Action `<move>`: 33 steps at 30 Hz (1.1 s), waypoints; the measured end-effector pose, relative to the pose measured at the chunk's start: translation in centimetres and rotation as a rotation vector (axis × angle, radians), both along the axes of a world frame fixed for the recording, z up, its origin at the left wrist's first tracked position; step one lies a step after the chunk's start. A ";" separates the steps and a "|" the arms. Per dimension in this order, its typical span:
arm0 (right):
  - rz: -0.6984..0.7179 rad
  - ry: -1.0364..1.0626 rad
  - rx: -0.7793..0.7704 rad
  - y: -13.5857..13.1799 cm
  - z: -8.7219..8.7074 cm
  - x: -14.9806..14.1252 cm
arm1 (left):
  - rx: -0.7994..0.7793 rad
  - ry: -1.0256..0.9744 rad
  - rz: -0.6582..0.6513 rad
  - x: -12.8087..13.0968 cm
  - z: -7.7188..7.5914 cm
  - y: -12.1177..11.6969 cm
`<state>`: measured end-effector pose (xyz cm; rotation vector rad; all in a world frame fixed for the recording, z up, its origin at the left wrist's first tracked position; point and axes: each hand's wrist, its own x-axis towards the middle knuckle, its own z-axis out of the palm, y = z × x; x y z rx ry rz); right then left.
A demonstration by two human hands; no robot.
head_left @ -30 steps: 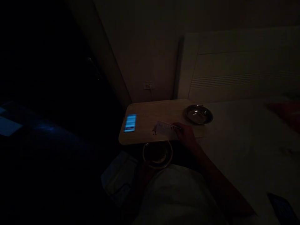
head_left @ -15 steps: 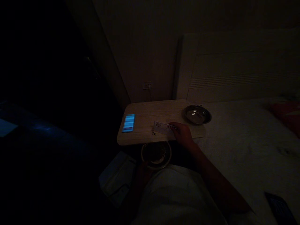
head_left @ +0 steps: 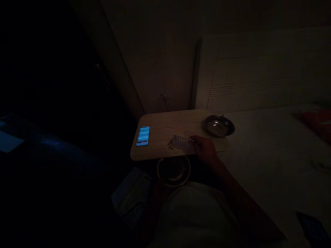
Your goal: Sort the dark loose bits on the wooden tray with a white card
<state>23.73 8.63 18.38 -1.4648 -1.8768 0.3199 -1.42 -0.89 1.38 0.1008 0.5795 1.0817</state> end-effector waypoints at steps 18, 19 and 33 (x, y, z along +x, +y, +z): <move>-0.065 0.010 -0.029 -0.6 -0.4 0.0 | -0.036 -0.060 0.027 0.2 -0.9 0.1; -0.070 0.018 -0.023 -0.7 -0.4 0.0 | -0.012 -0.090 0.011 0.2 -0.9 0.1; -0.080 0.055 -0.040 -0.8 -0.6 -0.2 | -0.075 -0.040 -0.037 0.2 0.5 -0.1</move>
